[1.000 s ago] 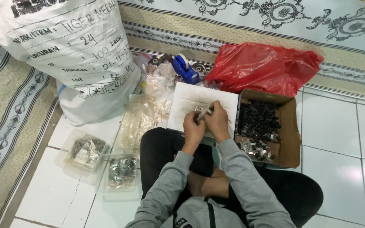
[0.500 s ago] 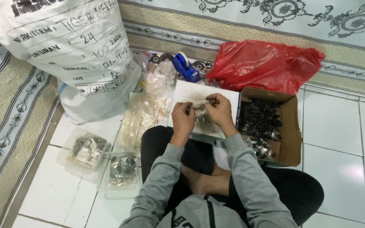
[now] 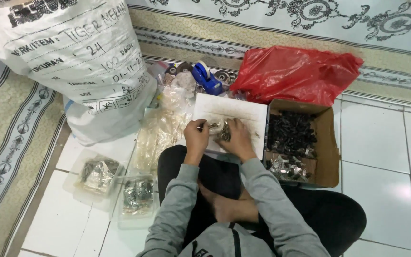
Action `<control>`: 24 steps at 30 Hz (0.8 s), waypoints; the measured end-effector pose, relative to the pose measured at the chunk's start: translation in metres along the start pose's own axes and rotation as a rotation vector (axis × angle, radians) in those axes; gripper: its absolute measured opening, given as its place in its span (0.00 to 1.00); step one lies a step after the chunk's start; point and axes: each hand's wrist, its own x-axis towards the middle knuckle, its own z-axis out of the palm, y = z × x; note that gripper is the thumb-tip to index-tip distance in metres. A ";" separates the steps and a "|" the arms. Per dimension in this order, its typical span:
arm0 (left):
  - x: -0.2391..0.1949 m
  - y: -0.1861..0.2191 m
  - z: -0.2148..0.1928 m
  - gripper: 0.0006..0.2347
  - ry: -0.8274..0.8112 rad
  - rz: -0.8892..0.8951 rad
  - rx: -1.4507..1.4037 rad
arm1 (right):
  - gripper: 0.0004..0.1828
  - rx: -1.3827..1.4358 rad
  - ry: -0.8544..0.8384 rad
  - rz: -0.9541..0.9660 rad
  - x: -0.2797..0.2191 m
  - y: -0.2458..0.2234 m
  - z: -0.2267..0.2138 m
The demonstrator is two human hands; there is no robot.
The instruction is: The person sits on the floor and sorts small metal hardware pieces from a cardboard box onto a white board. They pick up individual items, place them on the board, and then transfer them into small plastic bags. The person also uses a tape dispenser to seal the bags.
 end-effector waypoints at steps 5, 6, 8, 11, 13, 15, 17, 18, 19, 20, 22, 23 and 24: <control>-0.010 0.029 -0.011 0.07 0.008 0.023 0.004 | 0.25 -0.040 0.076 -0.004 0.010 0.017 0.017; -0.014 0.030 -0.012 0.07 0.023 0.040 0.015 | 0.21 0.005 0.095 0.013 0.010 0.024 0.025; -0.014 0.030 -0.015 0.08 0.009 0.004 0.021 | 0.22 0.056 0.084 0.039 0.017 0.032 0.033; -0.015 0.047 -0.017 0.09 -0.015 -0.019 -0.006 | 0.20 0.173 0.094 0.073 0.018 0.033 0.030; -0.019 0.045 -0.016 0.09 -0.016 -0.030 -0.029 | 0.18 0.242 0.090 0.077 0.011 0.034 0.029; -0.011 0.032 -0.012 0.09 -0.037 -0.034 -0.001 | 0.14 0.397 0.144 0.111 0.014 0.037 0.028; -0.015 0.038 -0.016 0.09 -0.032 -0.037 -0.002 | 0.14 0.463 0.175 0.135 0.010 0.039 0.019; -0.017 0.041 -0.017 0.09 -0.033 -0.044 0.001 | 0.15 0.532 0.203 0.165 0.008 0.041 0.016; -0.017 0.033 -0.015 0.09 -0.036 -0.055 0.004 | 0.15 0.531 0.194 0.173 0.003 0.036 0.005; -0.017 0.025 -0.014 0.09 -0.034 -0.060 0.009 | 0.15 0.598 0.233 0.118 -0.002 0.032 -0.005; -0.007 0.021 -0.009 0.09 -0.029 -0.045 0.004 | 0.15 0.658 0.291 0.048 0.003 0.017 -0.026; -0.009 0.021 -0.008 0.09 -0.033 -0.046 0.008 | 0.15 0.642 0.275 -0.026 0.001 0.008 -0.031; -0.011 0.021 -0.008 0.09 -0.037 -0.047 0.011 | 0.15 0.625 0.259 -0.100 0.000 -0.001 -0.036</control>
